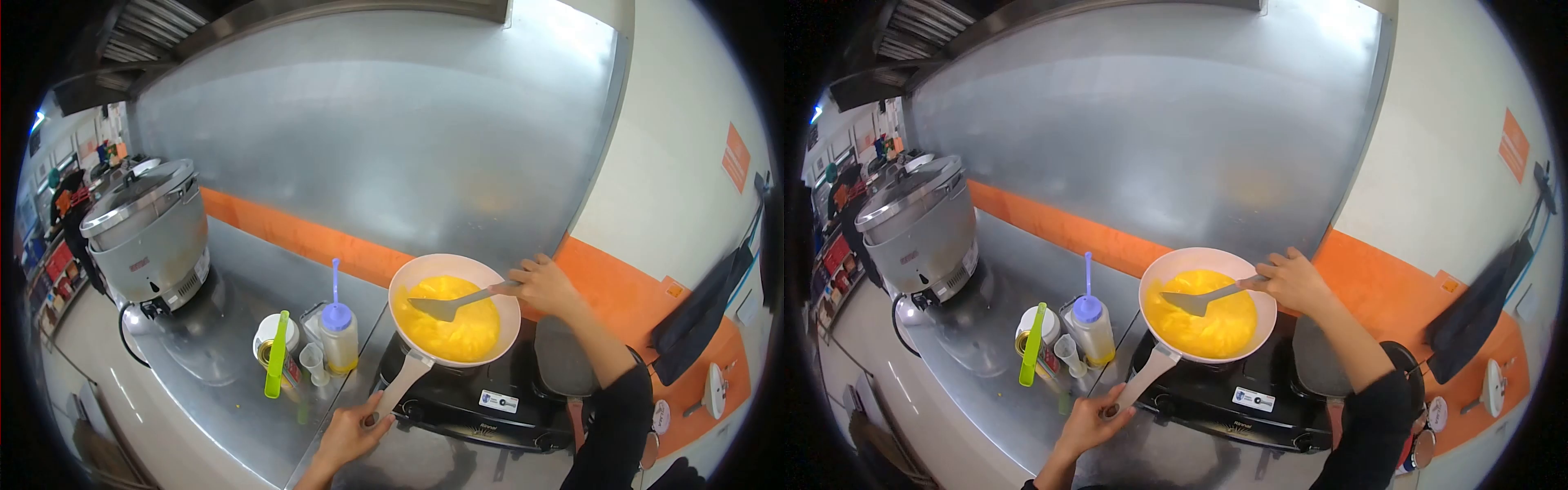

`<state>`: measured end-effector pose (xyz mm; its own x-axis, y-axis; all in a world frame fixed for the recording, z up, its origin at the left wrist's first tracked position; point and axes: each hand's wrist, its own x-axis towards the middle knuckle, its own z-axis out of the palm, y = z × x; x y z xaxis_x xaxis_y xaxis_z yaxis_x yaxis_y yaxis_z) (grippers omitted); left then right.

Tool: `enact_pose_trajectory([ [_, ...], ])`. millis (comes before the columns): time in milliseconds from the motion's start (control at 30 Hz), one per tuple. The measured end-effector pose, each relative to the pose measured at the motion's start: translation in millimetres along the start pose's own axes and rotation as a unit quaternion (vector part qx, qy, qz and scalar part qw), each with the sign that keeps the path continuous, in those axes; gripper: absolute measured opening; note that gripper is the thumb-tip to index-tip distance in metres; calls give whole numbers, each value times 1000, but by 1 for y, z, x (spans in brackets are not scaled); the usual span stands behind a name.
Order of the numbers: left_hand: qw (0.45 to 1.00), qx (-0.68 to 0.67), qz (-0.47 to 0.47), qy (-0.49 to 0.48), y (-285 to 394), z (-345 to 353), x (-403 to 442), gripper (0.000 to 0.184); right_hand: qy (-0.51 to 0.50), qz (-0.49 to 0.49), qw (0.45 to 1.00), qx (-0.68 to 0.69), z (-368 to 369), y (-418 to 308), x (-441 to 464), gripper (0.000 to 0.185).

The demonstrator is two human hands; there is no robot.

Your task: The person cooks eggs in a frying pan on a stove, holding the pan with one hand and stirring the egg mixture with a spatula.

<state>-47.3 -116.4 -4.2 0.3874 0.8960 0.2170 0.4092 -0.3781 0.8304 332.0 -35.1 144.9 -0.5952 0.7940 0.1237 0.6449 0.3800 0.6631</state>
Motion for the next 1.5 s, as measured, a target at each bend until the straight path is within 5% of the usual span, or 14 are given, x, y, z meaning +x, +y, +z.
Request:
enact_pose_trajectory([
  [233,998,-12,-64,-4,5,-1,1,54,-183,178,961,103,-123,-5,-37,27],
  [467,992,51,-72,-88,13,5,22,62,-193,161,948,198,-151,-42,-42,22],
  [567,995,55,8,-83,-2,10,25,62,-208,145,906,338,-133,-68,-27,24],
  [700,992,77,4,-102,1,6,25,59,-168,182,878,410,-77,-113,-1,22],
  [900,989,80,-15,-126,3,6,27,60,-65,345,840,414,17,-136,31,18],
  [1000,987,102,-3,-123,2,2,25,64,-10,346,844,411,43,-102,13,21],
  [1100,989,36,-13,-145,-5,-2,26,67,-20,384,830,403,-8,-73,-8,20],
  [1167,923,-279,-184,-192,-7,-7,18,65,-32,373,847,377,-42,-59,-24,19],
  [1233,909,-354,-165,-147,-30,-5,8,64,-16,372,855,360,-87,-53,-39,18],
  [1300,964,-237,-115,-34,-52,-7,-6,60,-116,358,861,342,-130,-40,-44,18],
  [1433,969,-206,-137,-18,-93,-2,-57,52,-175,306,885,305,-160,-33,-46,19],
  [1500,989,6,-151,5,-93,-5,-90,44,-245,283,878,297,-169,-38,-35,18],
])
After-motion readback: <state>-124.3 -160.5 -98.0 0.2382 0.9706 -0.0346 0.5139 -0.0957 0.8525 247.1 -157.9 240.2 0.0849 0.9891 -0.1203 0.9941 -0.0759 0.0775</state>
